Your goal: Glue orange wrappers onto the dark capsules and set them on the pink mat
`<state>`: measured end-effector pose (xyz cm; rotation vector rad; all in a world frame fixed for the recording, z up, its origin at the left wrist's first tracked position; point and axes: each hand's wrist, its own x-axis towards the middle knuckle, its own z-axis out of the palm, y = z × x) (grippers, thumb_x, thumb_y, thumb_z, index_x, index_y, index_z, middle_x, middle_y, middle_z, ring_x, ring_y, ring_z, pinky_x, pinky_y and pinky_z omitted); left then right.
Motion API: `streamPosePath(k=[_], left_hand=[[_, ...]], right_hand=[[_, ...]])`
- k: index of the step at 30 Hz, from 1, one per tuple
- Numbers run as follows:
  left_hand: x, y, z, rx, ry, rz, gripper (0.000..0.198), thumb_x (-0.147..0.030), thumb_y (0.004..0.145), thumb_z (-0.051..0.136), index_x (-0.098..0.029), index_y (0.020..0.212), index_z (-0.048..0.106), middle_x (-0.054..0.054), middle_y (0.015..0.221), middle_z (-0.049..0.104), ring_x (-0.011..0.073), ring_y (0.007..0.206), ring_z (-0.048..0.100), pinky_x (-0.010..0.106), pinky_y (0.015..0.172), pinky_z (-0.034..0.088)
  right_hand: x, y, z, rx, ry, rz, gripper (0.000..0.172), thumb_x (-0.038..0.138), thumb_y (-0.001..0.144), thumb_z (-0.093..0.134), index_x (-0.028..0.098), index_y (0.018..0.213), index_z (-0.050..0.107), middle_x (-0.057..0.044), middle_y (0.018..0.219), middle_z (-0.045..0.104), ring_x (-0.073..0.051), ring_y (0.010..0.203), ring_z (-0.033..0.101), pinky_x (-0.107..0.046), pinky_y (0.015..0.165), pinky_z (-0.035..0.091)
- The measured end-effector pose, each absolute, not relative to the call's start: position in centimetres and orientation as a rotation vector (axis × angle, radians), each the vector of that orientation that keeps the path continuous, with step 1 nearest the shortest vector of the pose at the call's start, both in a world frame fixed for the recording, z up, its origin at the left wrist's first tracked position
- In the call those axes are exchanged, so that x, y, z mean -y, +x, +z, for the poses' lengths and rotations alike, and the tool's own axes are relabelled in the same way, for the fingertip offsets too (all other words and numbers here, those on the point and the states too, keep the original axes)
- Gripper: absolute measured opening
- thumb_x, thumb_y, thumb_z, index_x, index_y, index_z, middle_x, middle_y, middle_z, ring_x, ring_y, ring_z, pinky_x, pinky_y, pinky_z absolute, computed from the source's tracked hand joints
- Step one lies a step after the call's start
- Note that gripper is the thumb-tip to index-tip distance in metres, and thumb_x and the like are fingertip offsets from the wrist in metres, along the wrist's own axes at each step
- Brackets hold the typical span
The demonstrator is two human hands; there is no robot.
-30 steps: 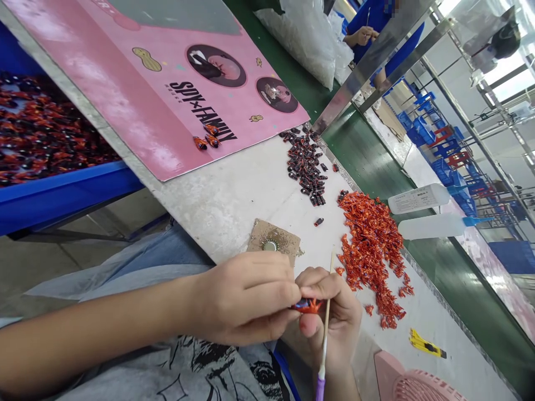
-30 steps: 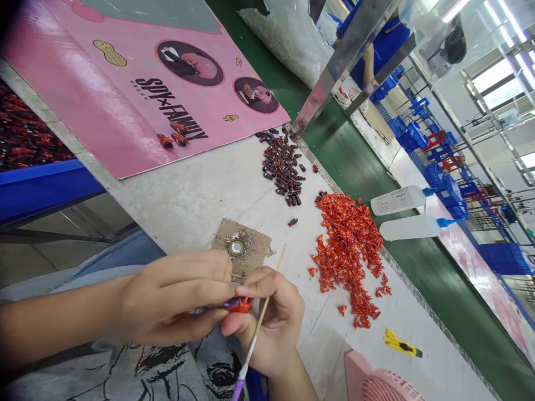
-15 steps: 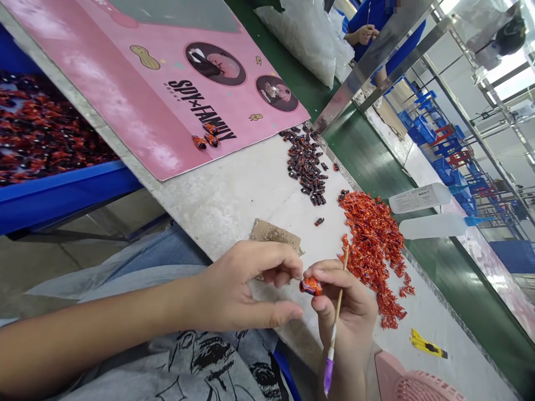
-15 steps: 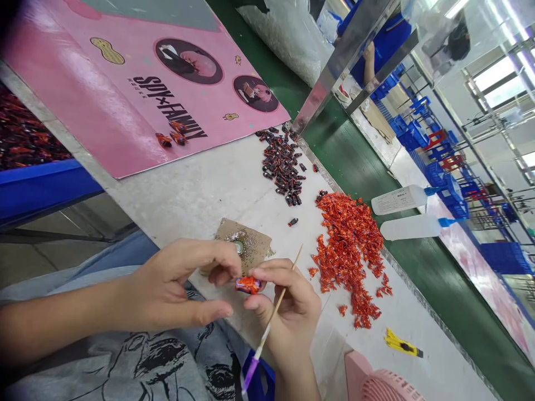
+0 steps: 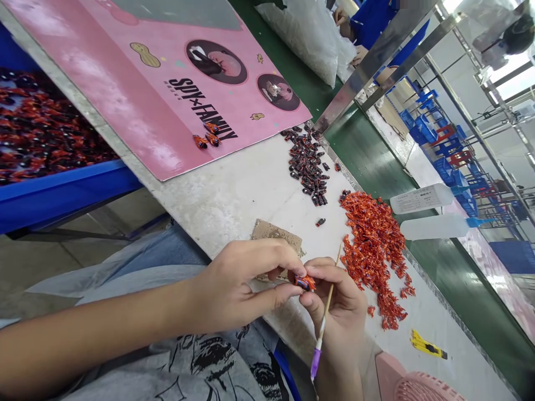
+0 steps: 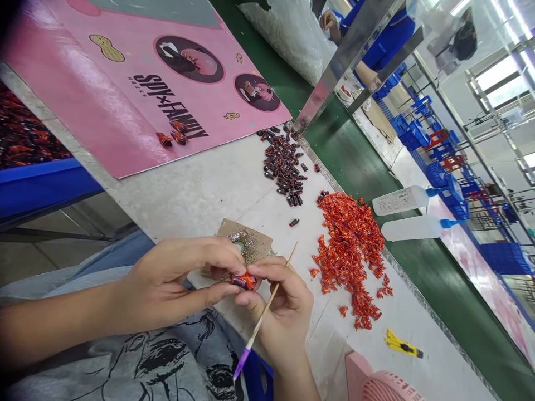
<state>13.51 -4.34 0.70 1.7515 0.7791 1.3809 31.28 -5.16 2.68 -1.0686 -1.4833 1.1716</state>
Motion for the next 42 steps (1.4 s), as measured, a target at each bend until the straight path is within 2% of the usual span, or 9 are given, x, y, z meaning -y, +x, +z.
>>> streamPosePath(k=[6, 18, 28, 42], left_hand=[[4.18, 13.37, 0.89, -0.824, 1.774, 1.368, 0.007, -0.012, 0.088, 0.058, -0.019, 0.088, 0.056, -0.001, 0.073, 0.064, 0.0112, 0.062, 0.056, 0.020, 0.059, 0.048], [4.28, 13.12, 0.86, -0.789, 1.841, 1.396, 0.011, -0.009, 0.088, 0.056, -0.020, 0.089, 0.057, 0.001, 0.075, 0.066, 0.0135, 0.065, 0.061, 0.021, 0.060, 0.052], [4.28, 13.18, 0.91, -0.779, 1.857, 1.427, 0.012, -0.007, 0.088, 0.056, -0.019, 0.090, 0.057, 0.000, 0.074, 0.063, 0.0118, 0.065, 0.059, 0.019, 0.059, 0.050], [4.42, 13.75, 1.00, -0.847, 1.567, 1.307, 0.008, -0.010, 0.080, 0.058, -0.017, 0.077, 0.059, -0.005, 0.065, 0.057, 0.0071, 0.057, 0.050, 0.015, 0.056, 0.044]], right_hand=[[5.09, 31.28, 2.67, 1.490, -1.062, 1.192, 0.017, 0.032, 0.080, 0.081, 0.029, 0.096, 0.078, -0.004, 0.085, 0.074, -0.018, 0.080, 0.069, -0.029, 0.069, 0.055], [5.10, 31.31, 2.64, 1.525, -1.100, 1.199, 0.018, 0.037, 0.079, 0.081, 0.026, 0.094, 0.079, -0.006, 0.084, 0.075, -0.019, 0.078, 0.070, -0.031, 0.068, 0.057], [5.11, 31.37, 2.59, 1.515, -1.060, 1.252, 0.017, 0.033, 0.082, 0.079, 0.030, 0.098, 0.078, -0.004, 0.087, 0.074, -0.017, 0.081, 0.067, -0.028, 0.072, 0.054], [5.07, 31.34, 2.63, 1.490, -1.079, 1.280, 0.016, 0.038, 0.081, 0.079, 0.028, 0.095, 0.078, -0.004, 0.085, 0.073, -0.016, 0.080, 0.068, -0.028, 0.071, 0.054]])
